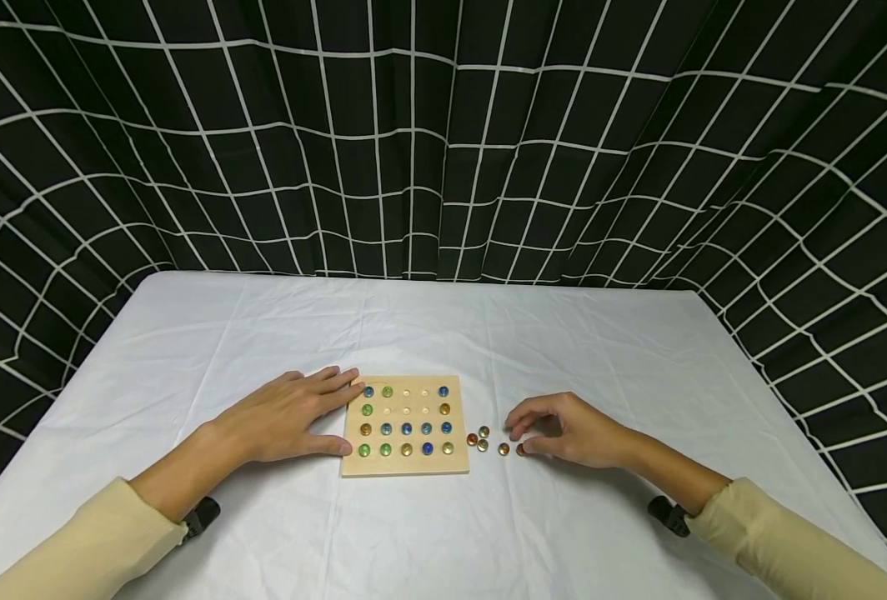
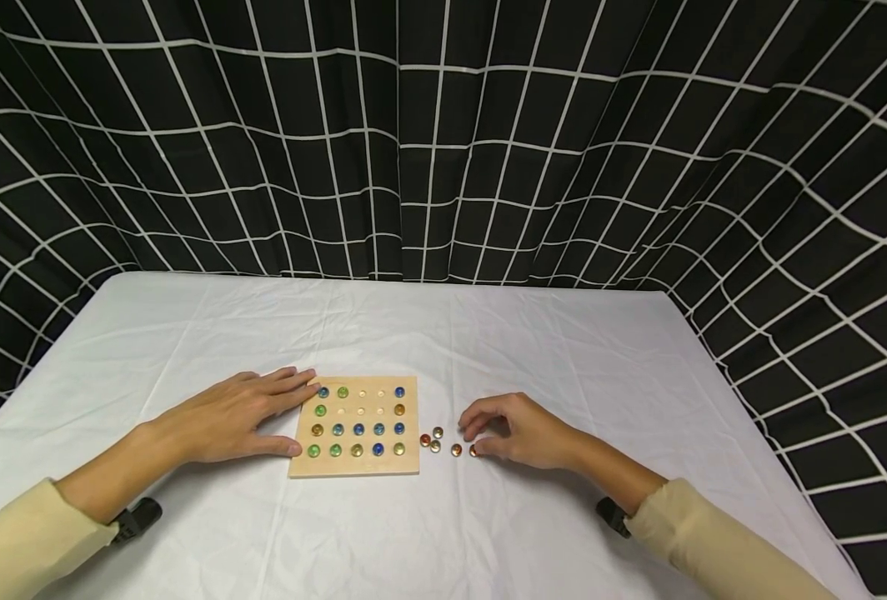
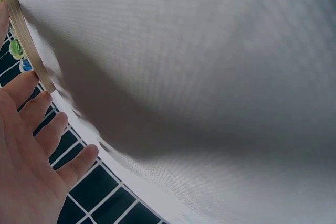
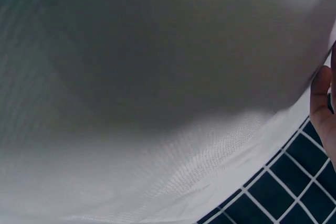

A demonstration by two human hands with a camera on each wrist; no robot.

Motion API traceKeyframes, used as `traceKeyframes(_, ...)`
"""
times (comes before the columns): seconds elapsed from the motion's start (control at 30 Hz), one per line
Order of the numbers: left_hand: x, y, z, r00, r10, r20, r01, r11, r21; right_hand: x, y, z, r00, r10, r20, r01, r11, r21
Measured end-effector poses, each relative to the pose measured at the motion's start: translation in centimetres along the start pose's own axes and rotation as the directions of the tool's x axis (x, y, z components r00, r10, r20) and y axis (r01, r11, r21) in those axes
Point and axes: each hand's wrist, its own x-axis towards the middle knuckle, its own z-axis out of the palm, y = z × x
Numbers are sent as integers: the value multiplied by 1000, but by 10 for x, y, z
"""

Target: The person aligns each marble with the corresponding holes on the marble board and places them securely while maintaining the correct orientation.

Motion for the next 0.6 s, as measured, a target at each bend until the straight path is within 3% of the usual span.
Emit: traceKeyframes(0.6, 0, -1, 1, 1000, -5, -5, 5, 1000, -4, 1, 0, 2, 1000, -17, 27, 17, 1000, -3)
